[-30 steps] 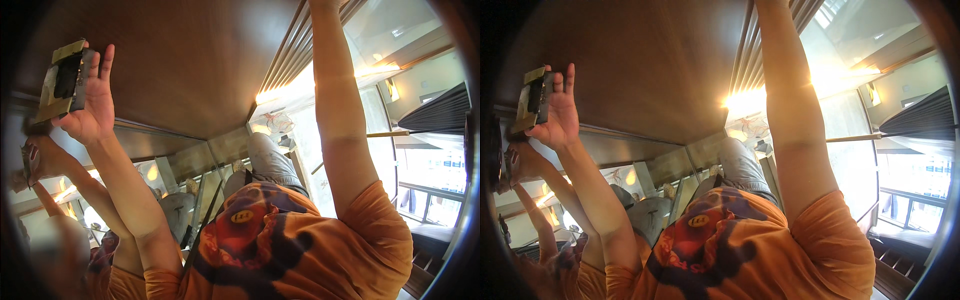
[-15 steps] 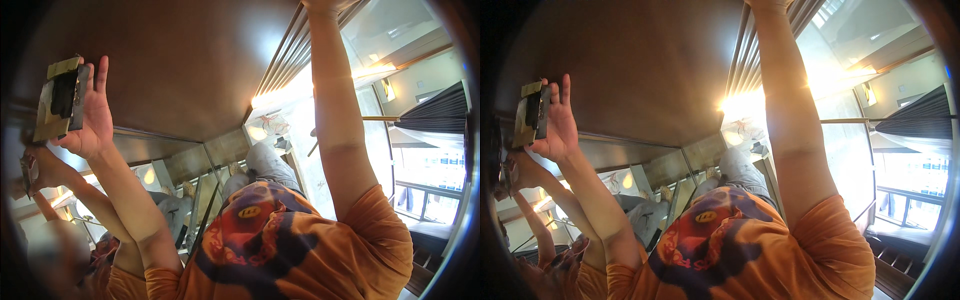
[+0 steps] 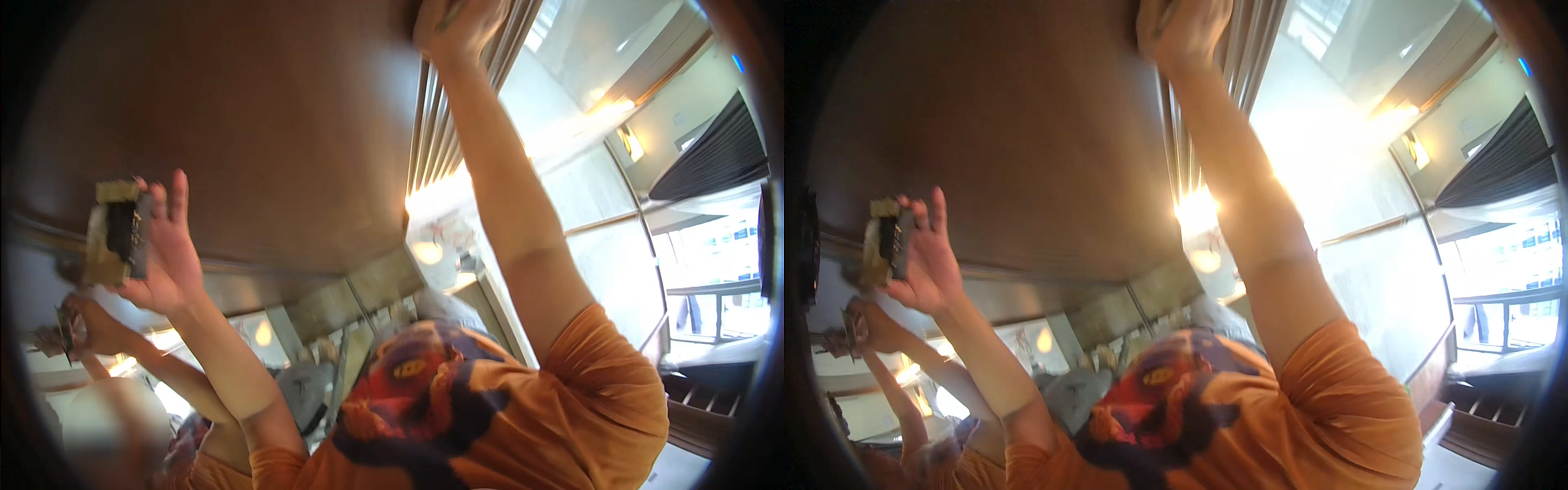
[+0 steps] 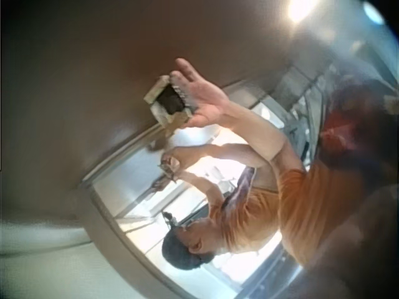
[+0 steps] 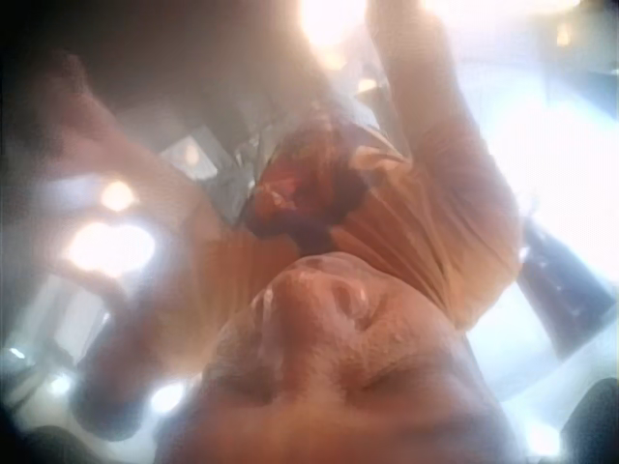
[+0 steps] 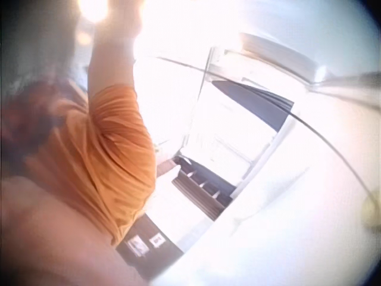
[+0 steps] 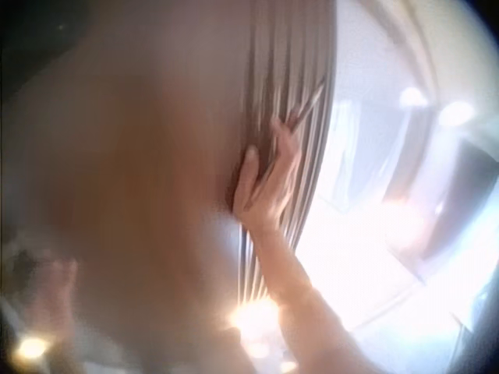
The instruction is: The person paints the upper trim of a wooden cabinet using a small brush and a paint container. They repeatedly dip the brush into the container and apply paint along the top edge of the cabinet.
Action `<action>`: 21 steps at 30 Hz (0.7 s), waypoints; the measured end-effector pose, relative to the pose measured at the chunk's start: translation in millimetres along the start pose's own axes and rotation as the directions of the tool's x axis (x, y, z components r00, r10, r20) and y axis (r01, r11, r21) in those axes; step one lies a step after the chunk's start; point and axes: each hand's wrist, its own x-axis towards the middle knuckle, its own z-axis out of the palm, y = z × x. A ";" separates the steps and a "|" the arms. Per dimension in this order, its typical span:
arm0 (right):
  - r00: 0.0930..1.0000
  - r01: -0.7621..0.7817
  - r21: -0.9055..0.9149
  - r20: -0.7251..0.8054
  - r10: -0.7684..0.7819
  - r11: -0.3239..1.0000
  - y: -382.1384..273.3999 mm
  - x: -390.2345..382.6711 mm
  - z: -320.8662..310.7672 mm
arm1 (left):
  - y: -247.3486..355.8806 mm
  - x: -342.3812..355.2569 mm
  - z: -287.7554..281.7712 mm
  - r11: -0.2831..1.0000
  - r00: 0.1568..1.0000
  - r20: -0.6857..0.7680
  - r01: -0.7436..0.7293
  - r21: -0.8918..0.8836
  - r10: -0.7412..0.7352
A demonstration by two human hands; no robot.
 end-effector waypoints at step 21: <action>0.965 -0.249 -0.001 0.079 0.248 0.968 -3.7 9.2 4.3 | -48.8 185.6 107.4 0.943 0.734 0.661 0.311 -0.118 -0.160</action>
